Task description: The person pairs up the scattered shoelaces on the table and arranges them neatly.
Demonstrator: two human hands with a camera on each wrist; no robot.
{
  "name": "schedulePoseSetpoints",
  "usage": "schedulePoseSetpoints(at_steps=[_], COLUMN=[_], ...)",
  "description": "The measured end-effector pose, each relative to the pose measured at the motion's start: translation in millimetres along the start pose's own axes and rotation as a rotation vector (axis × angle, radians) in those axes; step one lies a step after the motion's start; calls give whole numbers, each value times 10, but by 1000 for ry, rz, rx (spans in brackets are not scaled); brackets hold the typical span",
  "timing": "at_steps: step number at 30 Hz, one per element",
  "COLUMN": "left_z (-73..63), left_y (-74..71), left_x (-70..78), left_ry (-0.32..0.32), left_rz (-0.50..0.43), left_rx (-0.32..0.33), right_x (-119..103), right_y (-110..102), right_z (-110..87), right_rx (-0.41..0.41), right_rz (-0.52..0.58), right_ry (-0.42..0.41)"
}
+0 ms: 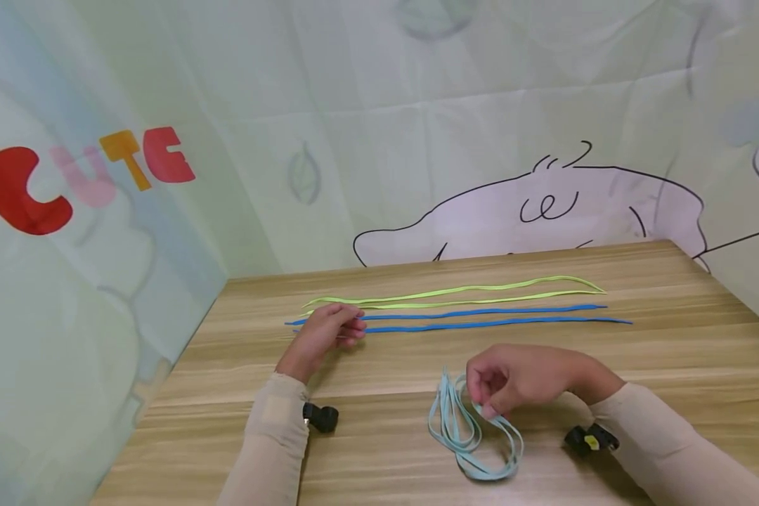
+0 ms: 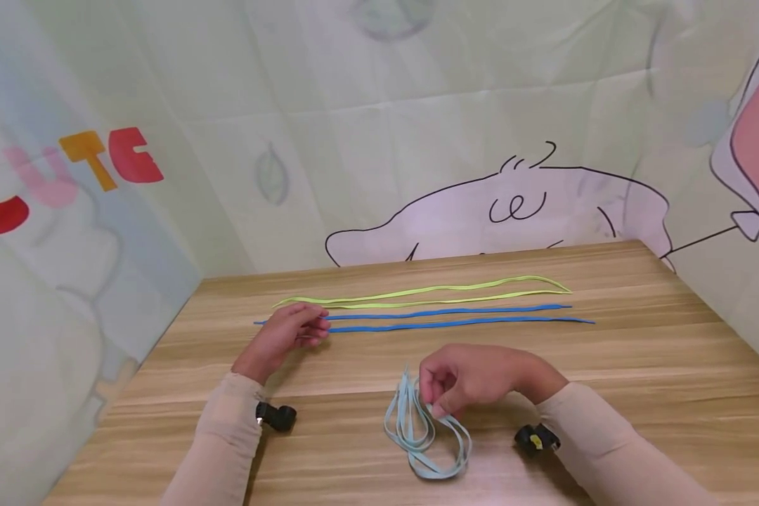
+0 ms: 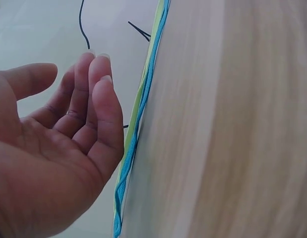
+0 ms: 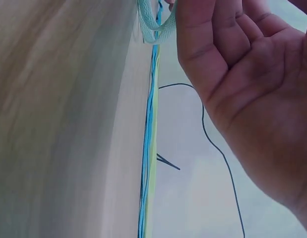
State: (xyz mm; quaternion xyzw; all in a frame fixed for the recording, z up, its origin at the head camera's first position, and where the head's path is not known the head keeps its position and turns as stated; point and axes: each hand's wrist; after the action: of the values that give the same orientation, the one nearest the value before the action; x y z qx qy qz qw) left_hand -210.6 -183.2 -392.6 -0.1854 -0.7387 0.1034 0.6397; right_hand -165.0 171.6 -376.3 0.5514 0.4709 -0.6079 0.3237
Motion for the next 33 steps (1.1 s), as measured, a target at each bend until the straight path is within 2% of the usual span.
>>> schedulePoseSetpoints(at_steps=[11,21,33], left_z=[-10,-1,-2], left_y=[15,15,22], left_x=[12,-5,-7], left_ry=[-2,-3,-7], left_rz=[5,-11,-19], left_rx=[-3,-9,-14], right_x=[22,12,14], right_y=[-30,-24,-55], right_z=[13,10,-3], right_rx=[45,52,37], right_rz=[11,-9,31], right_ry=[-24,1,-87])
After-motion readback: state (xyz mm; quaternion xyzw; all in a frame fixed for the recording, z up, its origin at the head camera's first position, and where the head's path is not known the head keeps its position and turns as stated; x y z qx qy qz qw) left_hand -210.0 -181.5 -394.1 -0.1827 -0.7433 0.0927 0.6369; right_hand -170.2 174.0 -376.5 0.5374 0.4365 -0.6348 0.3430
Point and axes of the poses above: each hand's wrist, its own z-axis towards the middle knuckle, its own y-axis out of the palm, x = y × z, and after that the axes turned 12 degrees about z, right-handed
